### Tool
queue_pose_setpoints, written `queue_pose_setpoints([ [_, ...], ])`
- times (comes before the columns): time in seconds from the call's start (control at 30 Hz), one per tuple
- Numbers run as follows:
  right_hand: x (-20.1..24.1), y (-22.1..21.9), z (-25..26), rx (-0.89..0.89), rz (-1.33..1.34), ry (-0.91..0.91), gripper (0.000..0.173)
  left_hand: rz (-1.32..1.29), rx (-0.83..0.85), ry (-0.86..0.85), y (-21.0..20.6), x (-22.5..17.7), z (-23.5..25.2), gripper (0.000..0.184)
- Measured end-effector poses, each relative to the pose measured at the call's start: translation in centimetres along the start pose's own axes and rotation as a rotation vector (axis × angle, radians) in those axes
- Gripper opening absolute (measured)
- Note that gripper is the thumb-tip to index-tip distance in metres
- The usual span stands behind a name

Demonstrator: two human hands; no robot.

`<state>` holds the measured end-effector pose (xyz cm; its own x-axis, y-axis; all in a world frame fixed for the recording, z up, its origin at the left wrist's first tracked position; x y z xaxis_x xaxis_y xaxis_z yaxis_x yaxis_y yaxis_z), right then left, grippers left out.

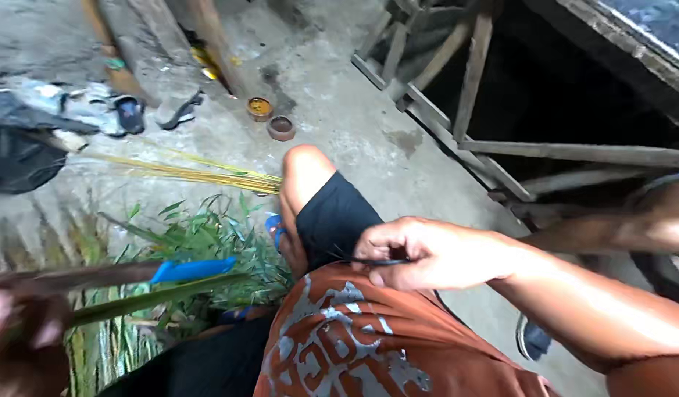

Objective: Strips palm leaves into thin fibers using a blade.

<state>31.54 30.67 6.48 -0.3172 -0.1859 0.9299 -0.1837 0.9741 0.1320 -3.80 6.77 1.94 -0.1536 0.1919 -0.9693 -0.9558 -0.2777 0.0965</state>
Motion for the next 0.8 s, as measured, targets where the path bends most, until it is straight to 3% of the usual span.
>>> queue_pose_setpoints([
  [0.07, 0.5, 0.9, 3.4, 0.016, -0.111, -0.029, 0.025, 0.042, -0.329, -0.014, -2.4, -3.0, 0.4, 0.006],
  [0.13, -0.6, 3.1, 6.9, 0.053, -0.257, -0.149, 0.025, 0.115, -0.357, -0.049, -3.6, -4.2, -0.1, 0.011],
  [0.3, -4.0, 9.3, 16.1, 0.276, -0.655, -0.318, 0.010, 0.192, -0.233, 0.072, -5.2, -3.5, 0.1, 0.008],
  [0.47, -1.5, 10.2, 20.2, 0.468, -0.350, -0.341, 0.007, 0.311, 0.049, 0.205, -8.1, -2.4, 6.2, 0.013],
  [0.57, 0.0, 10.4, 21.2, 0.487, -0.398, -0.360, 0.005, 0.311, 0.230, 0.255, -10.2, -0.7, 10.5, 0.014],
  [0.67, 1.7, 11.8, 21.6, 0.466, -0.432, -0.215, 0.009, 0.201, 0.364, 0.318, -11.6, 2.0, 13.5, 0.011],
  [0.8, 1.9, 13.6, 21.5, 0.765, -0.240, 0.069, 0.011, 0.089, 0.394, 0.383, -11.3, 4.6, 14.6, 0.013],
])
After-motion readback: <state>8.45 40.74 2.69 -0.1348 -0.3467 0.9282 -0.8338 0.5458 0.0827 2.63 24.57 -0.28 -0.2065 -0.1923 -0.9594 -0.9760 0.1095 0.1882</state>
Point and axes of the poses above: each hand's wrist, its own z-axis towards the middle knuckle, its own y-axis out of the back of the hand, x = y × z, the point moved 8 cm from there along z, towards the middle knuckle, and after that the axes turned 14 degrees about x, right-handed, at the moved point
